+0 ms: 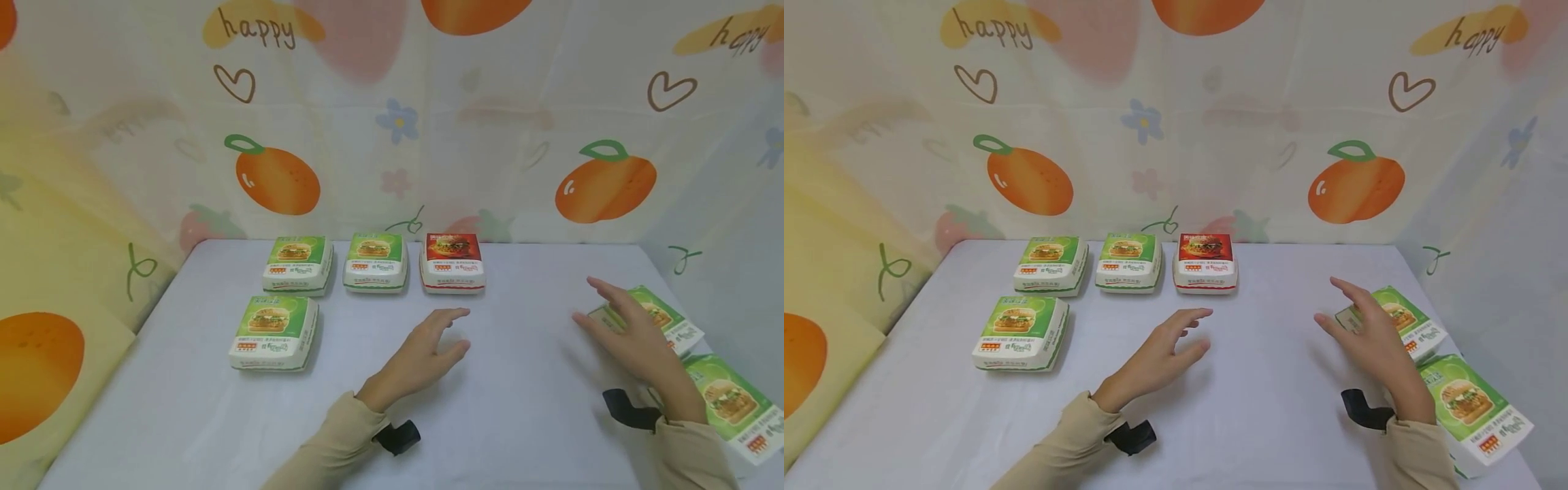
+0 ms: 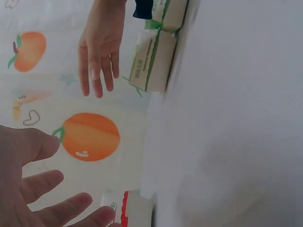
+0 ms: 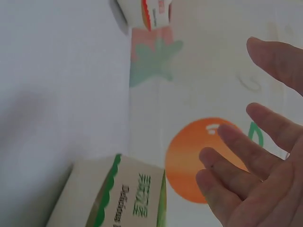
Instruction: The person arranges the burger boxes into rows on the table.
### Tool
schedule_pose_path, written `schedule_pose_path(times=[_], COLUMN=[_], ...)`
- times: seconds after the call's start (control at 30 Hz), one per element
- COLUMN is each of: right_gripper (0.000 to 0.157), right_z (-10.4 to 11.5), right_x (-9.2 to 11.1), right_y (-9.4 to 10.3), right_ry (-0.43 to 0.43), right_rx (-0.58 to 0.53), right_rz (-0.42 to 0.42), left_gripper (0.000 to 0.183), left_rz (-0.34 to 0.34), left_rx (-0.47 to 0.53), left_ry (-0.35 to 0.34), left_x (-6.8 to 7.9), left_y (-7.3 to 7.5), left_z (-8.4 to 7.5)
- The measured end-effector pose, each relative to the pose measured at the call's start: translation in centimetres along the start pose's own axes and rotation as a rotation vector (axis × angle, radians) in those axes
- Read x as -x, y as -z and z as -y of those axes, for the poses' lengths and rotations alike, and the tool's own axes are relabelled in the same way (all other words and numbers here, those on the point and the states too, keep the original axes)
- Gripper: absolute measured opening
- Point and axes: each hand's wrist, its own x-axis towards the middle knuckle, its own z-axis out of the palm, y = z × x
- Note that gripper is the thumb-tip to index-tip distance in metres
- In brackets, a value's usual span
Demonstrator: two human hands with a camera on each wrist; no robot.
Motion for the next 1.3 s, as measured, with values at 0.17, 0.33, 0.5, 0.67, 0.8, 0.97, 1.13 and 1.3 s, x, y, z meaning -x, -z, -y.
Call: schedule_pose_path(times=[0.17, 0.33, 0.5, 0.67, 0.8, 0.97, 1.13, 1.3], right_gripper=[0.076, 0.077, 0.076, 0.076, 0.077, 0.077, 0.082, 0.084], right_z=[-1.0, -2.0, -2.8, -3.5, -4.0, -4.7, -5.7, -7.1], right_x=[0.4, 0.7, 1.2, 1.4, 1.5, 1.7, 1.9, 2.2], right_y=[1.0, 1.9, 2.5, 3.1, 3.3, 3.6, 3.9, 4.1], right_ry=[0.022, 0.018, 0.015, 0.000, -0.041, -0.082, -0.144, -0.176], right_rx=[0.016, 0.008, -0.011, -0.018, 0.003, 0.044, 0.044, 0.052], right_rz=[-0.012, 0.019, 0.014, -0.002, 0.012, 0.006, 0.021, 0.022], left_gripper=[0.051, 0.051, 0.050, 0.049, 0.050, 0.050, 0.050, 0.050], left_rz=[0.023, 0.043, 0.061, 0.073, 0.092, 0.106, 0.122, 0.132], left_rx=[-0.004, -0.022, -0.033, -0.031, -0.012, -0.014, -0.035, -0.074], left_ry=[-0.004, -0.021, -0.035, -0.048, -0.030, -0.021, -0.027, -0.037], left_x=[-0.7, -1.3, -1.8, -2.4, -2.9, -3.5, -3.9, -4.0], left_y=[-1.0, -2.0, -3.1, -4.1, -4.9, -5.9, -6.6, -6.9], left_z=[-0.1, -0.4, -0.6, -0.8, -1.0, -1.2, -1.4, -1.5])
